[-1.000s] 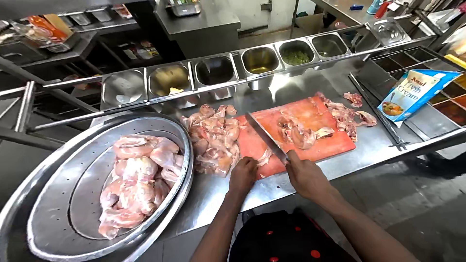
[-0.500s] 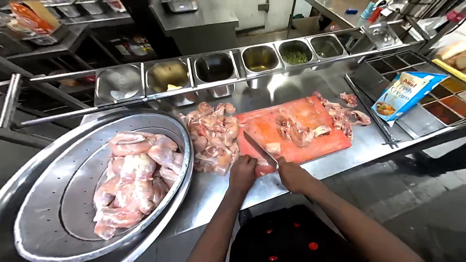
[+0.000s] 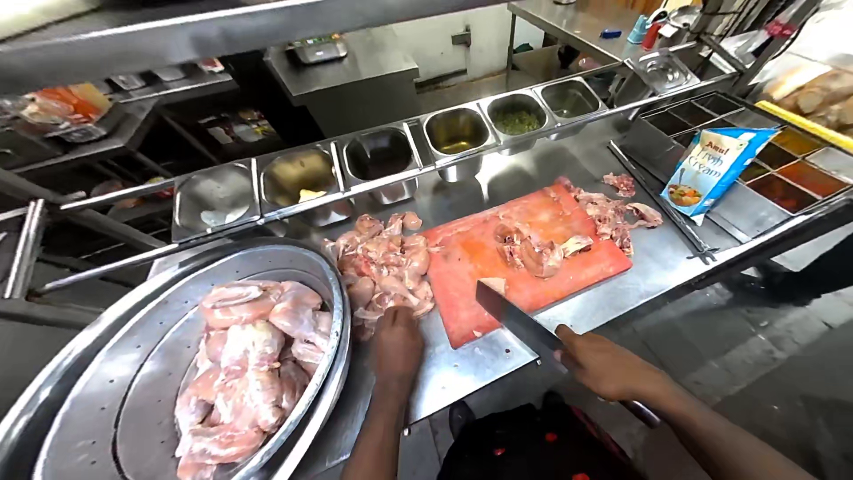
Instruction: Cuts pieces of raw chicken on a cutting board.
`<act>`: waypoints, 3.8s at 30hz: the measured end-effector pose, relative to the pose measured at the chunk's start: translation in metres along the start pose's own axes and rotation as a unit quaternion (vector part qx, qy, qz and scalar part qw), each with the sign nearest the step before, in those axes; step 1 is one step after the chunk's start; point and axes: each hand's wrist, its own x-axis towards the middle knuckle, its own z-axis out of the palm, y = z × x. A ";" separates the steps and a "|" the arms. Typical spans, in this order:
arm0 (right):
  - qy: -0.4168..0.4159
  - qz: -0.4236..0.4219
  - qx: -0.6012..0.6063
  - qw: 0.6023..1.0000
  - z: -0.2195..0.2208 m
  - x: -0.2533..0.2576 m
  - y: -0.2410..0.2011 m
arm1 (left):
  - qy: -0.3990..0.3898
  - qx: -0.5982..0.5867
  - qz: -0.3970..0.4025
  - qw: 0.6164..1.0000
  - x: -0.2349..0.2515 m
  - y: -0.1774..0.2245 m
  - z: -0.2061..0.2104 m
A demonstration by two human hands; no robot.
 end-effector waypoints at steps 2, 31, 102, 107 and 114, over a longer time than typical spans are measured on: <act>0.031 -0.012 0.117 0.993 0.002 -0.008 0.017 | 0.033 0.001 -0.054 0.998 0.009 0.014 -0.002; 0.330 0.028 0.500 0.800 0.074 -0.031 0.144 | -0.295 0.048 0.208 0.931 0.185 0.190 0.076; 0.296 0.007 0.516 0.804 0.050 -0.002 0.143 | -0.398 -0.406 -0.112 0.815 0.101 0.168 0.054; 0.273 0.023 0.516 0.812 0.056 -0.006 0.138 | -0.235 -0.118 0.014 0.965 0.122 0.152 0.024; 0.242 -0.001 0.499 0.832 0.061 -0.002 0.129 | -0.295 0.057 0.188 0.935 0.129 0.205 0.056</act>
